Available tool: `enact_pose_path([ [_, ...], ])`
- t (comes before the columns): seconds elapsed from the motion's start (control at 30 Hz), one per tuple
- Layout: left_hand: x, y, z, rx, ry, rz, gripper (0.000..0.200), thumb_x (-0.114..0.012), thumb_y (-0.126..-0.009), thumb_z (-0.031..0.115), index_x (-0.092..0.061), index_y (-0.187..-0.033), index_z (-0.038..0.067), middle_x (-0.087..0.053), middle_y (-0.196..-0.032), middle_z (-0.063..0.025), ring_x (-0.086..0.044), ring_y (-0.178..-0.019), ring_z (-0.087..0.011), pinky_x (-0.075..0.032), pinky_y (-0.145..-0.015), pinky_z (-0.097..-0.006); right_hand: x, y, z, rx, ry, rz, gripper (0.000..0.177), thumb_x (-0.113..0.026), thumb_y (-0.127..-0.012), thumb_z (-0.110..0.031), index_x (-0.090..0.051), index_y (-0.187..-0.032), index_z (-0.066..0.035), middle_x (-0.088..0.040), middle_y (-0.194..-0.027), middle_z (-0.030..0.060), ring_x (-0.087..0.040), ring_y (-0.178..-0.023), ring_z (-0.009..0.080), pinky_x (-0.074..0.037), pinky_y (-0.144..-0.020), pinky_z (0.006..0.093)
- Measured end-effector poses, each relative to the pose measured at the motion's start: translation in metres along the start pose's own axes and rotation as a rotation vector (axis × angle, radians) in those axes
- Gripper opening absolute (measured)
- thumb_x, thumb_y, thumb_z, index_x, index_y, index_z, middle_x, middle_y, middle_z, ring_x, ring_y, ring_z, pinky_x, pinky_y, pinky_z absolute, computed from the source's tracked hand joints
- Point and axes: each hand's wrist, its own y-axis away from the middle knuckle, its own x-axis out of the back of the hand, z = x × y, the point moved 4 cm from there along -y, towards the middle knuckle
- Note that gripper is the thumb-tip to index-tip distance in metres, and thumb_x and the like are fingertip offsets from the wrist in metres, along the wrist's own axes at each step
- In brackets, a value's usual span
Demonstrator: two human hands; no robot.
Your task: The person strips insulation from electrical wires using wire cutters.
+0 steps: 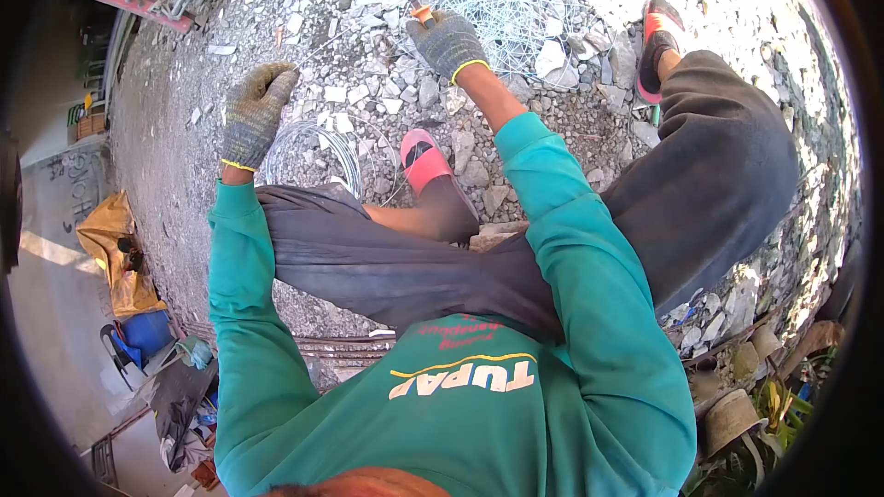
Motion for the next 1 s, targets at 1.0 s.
enact_pose_path([
  [1.0,0.017,0.005,0.016,0.074,0.114,0.096,0.024,-0.067,-0.095,0.022,-0.069,-0.112,0.006,-0.063,-0.084,0.0026,-0.052,-0.068,-0.0041,-0.042,-0.059,-0.0205,0.008,0.008,-0.011,0.026,-0.139,-0.149,0.039,-0.070,-0.089,-0.033,-0.064,-0.107,0.001,-0.067,-0.083,0.0102,-0.063,-0.074,0.0168,-0.051,-0.067,0.0328],
])
